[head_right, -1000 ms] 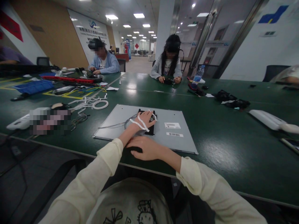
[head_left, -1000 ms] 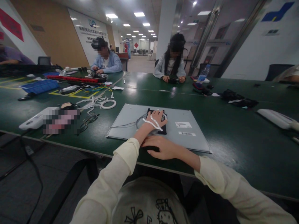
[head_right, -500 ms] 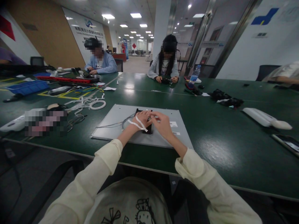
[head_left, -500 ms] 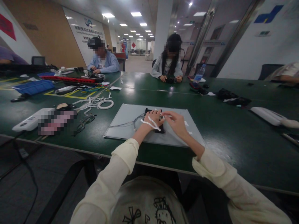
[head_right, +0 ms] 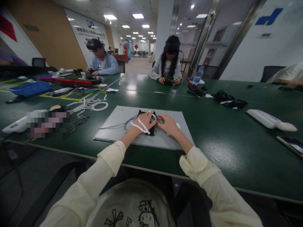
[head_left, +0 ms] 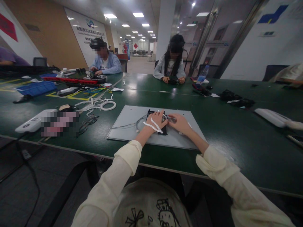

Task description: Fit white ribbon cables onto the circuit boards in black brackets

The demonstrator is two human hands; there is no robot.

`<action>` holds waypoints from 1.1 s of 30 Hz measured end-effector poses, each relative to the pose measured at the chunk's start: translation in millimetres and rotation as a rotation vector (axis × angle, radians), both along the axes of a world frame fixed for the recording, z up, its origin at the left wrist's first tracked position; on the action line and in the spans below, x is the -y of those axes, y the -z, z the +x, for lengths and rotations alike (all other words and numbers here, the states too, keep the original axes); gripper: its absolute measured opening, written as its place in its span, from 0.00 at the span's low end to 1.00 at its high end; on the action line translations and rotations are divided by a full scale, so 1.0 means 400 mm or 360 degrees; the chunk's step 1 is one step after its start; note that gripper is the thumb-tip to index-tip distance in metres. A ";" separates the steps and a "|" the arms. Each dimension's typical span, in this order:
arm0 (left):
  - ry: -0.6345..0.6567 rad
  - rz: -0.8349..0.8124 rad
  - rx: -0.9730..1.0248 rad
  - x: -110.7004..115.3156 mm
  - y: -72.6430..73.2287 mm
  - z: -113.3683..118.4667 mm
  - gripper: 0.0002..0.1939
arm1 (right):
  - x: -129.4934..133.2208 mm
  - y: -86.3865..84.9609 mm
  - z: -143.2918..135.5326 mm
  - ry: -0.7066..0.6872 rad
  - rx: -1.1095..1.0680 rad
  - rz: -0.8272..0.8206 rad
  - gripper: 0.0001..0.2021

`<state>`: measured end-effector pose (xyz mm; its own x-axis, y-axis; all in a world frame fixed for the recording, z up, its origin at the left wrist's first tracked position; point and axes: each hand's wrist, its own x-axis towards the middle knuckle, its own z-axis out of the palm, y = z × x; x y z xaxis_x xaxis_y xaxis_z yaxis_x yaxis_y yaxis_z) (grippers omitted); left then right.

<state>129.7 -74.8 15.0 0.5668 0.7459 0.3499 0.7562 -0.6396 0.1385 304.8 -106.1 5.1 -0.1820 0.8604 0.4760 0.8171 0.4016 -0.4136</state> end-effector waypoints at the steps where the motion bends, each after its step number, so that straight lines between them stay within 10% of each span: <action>1: 0.0013 0.0002 0.0004 0.001 -0.002 -0.001 0.32 | 0.001 -0.002 0.001 -0.0024 0.0040 -0.0001 0.18; 15: 0.0051 0.0169 -0.0119 0.006 -0.016 -0.019 0.28 | 0.009 -0.023 -0.003 -0.0042 0.0354 -0.0043 0.09; 33: 0.0027 0.0254 -0.0201 -0.006 -0.018 -0.019 0.33 | 0.013 -0.022 -0.009 0.0102 -0.0181 -0.0183 0.09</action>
<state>122.1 -72.4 22.3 0.6257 0.6765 0.3885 0.7500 -0.6587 -0.0608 301.4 -111.2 14.1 -0.0752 0.9186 0.3880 0.7848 0.2946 -0.5453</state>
